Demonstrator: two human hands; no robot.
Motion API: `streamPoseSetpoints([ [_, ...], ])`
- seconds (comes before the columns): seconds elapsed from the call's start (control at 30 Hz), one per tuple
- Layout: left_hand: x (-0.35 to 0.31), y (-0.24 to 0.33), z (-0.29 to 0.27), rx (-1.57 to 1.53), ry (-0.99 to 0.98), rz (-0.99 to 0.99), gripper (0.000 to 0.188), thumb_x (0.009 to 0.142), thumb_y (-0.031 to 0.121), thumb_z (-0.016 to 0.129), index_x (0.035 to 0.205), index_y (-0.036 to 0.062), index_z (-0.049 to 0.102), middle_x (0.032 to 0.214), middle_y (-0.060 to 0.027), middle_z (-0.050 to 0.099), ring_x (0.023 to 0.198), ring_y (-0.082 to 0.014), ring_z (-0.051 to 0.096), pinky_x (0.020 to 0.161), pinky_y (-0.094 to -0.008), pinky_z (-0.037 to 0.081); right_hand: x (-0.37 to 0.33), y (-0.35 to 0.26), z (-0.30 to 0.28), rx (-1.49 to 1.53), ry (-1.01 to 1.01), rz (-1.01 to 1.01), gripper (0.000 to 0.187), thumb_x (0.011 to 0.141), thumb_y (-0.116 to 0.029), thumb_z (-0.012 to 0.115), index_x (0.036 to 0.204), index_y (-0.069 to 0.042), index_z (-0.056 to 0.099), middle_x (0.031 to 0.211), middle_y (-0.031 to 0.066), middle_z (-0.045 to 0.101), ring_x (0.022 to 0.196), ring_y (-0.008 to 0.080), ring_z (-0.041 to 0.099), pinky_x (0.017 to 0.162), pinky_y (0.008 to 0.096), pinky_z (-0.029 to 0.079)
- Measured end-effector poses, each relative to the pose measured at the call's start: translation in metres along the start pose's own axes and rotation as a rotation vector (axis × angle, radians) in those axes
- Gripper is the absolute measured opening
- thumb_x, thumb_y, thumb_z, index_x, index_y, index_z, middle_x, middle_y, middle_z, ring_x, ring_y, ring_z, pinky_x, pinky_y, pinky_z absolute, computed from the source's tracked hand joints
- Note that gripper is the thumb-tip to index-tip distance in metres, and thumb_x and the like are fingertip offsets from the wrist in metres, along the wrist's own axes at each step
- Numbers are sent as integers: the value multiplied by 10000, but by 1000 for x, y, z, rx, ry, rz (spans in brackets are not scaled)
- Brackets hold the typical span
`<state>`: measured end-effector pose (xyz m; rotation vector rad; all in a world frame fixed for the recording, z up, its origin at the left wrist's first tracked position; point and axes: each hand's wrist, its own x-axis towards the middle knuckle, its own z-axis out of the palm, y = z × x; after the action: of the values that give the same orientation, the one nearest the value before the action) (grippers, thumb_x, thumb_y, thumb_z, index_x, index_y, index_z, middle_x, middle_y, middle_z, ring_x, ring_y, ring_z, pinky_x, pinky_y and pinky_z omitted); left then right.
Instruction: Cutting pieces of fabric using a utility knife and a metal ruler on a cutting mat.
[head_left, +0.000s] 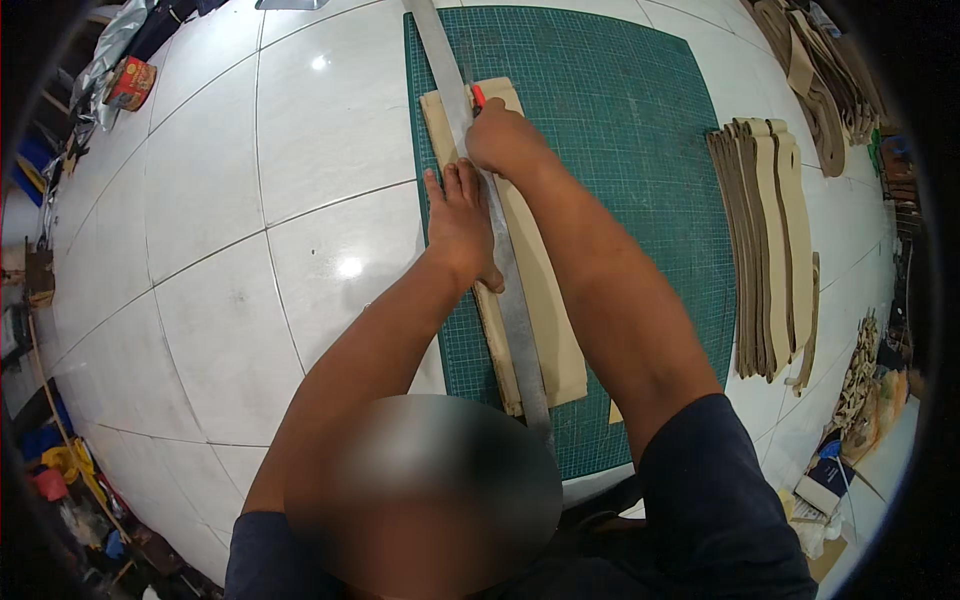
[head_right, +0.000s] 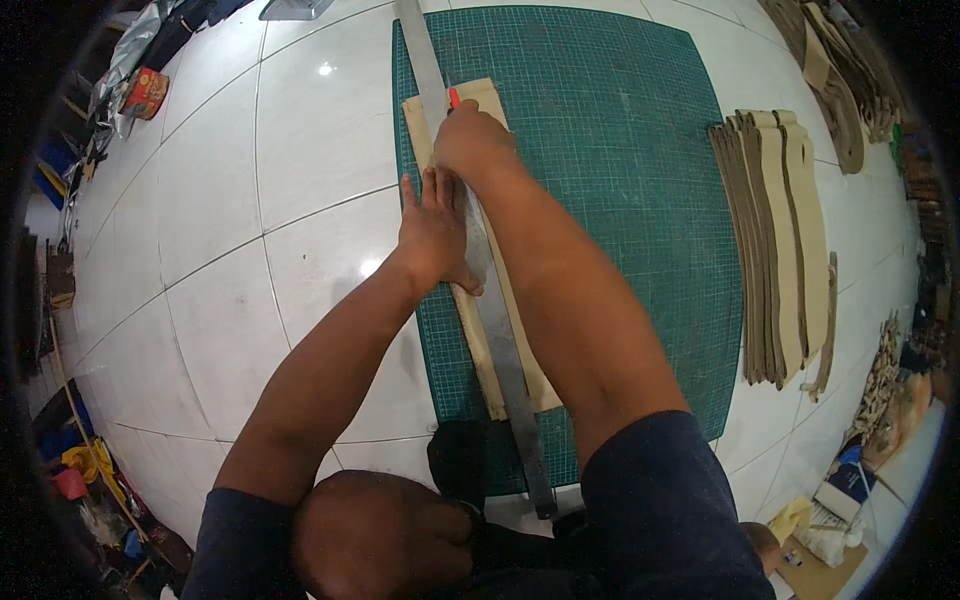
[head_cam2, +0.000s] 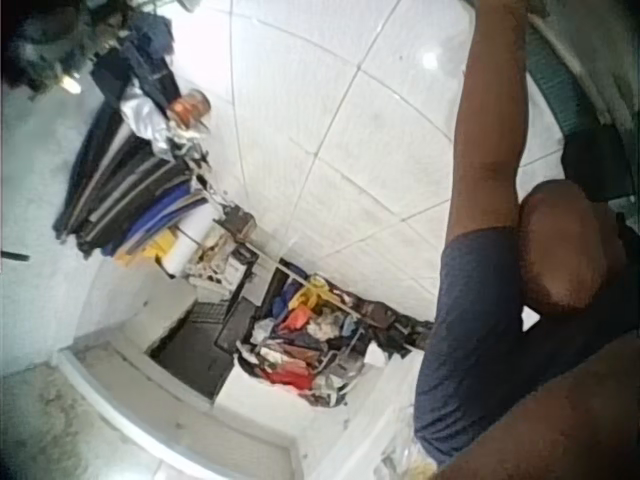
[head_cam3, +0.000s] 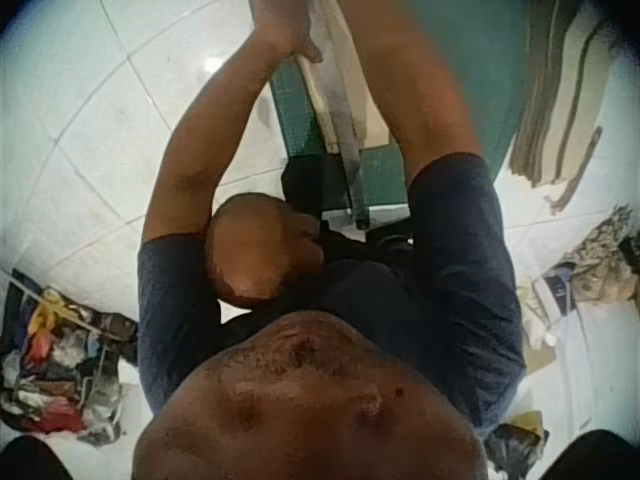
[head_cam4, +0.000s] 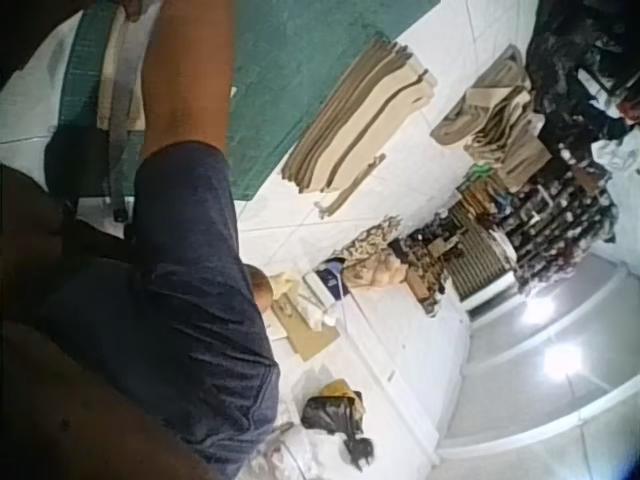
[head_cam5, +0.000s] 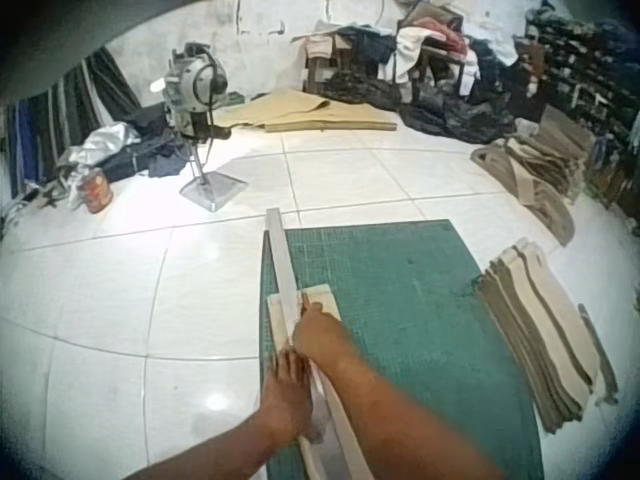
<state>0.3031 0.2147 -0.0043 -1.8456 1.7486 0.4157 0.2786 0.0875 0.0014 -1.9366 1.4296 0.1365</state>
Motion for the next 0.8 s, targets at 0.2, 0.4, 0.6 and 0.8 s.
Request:
streamPoseSetpoints([
  [0.2, 1, 5, 2, -23, 35, 30, 1413, 502, 721, 796, 1512, -77, 212, 1589, -282, 121, 1477, -445, 111, 1153, -638, 84, 16, -7, -14, -245, -170, -53, 349, 877, -95, 511, 1169, 98, 518, 941, 282, 682, 686, 322, 702, 578, 431, 549],
  [0.4, -3, -1, 5, -30, 114, 14, 1437, 479, 708, 814, 1494, -109, 208, 1577, -289, 166, 1468, -442, 154, 1160, -617, 99, -61, 53, 15, -157, -115, -55, 388, 872, -134, 573, 1217, 33, 519, 1116, 263, 665, 1071, 409, 645, 921, 483, 503],
  [0.6, 5, 1, 13, -78, 133, 15, 1489, 430, 694, 842, 1477, -141, 189, 1560, -293, 207, 1468, -431, 169, 1162, -609, 118, -250, 140, 49, -160, -284, 61, 291, 928, -126, 417, 1188, 5, 409, 955, 304, 660, 920, 481, 646, 819, 570, 489],
  [0.8, 7, 2, 10, -54, 145, 3, 1480, 432, 674, 849, 1475, -140, 189, 1560, -290, 196, 1463, -425, 178, 1156, -615, 136, -407, 204, 56, -217, -571, 251, 285, 929, -104, 451, 1187, 2, 390, 876, 292, 668, 835, 472, 668, 742, 560, 524],
])
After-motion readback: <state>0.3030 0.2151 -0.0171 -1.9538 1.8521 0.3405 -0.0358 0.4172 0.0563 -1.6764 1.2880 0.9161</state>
